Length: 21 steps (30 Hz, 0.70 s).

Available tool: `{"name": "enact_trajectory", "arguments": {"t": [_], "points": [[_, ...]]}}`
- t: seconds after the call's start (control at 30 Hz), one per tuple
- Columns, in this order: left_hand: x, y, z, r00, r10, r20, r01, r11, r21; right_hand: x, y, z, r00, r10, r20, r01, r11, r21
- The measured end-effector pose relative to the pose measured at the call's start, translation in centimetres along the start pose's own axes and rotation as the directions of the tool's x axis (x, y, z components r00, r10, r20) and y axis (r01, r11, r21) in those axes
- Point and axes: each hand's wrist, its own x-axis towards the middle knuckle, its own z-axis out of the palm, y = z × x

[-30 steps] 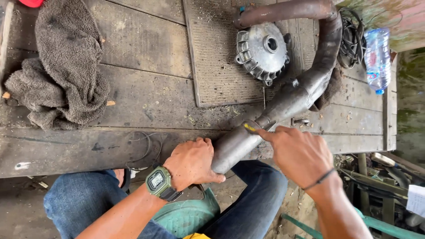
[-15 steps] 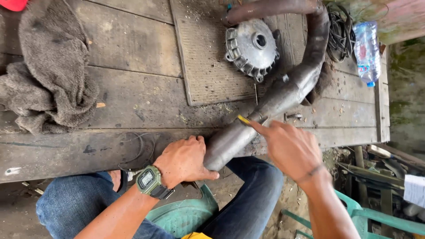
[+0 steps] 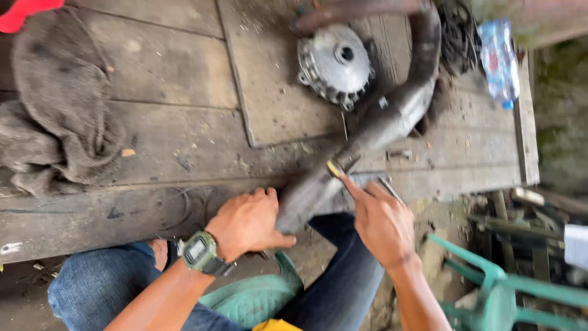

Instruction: Cleaning a motorcycle exhaust pipe by scrubbing it with a small brush.

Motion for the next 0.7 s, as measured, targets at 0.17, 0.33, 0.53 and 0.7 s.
{"name": "enact_trajectory", "arguments": {"t": [0.17, 0.33, 0.53, 0.7], "points": [[-1.0, 0.3, -1.0, 0.999, -0.008, 0.039, 0.007, 1.0, 0.011, -1.9, 1.1, -0.8, 0.985, 0.104, 0.137, -0.106, 0.994, 0.004], [-0.8, 0.8, -0.5, 0.998, -0.006, 0.06, 0.003, 0.999, 0.055, -2.7, 1.9, 3.2, 0.988, 0.083, -0.132, -0.073, 0.994, 0.076], [-0.8, 0.7, -0.9, 0.999, -0.027, 0.035, 0.026, 0.999, 0.039, -4.1, 2.1, 4.6, 0.99, 0.108, -0.096, -0.089, 0.979, 0.181], [-1.4, 1.3, -1.3, 0.996, -0.068, 0.057, 0.067, 0.997, 0.024, -4.6, 0.0, 6.0, 0.961, 0.058, -0.271, 0.044, 0.933, 0.356]]}}
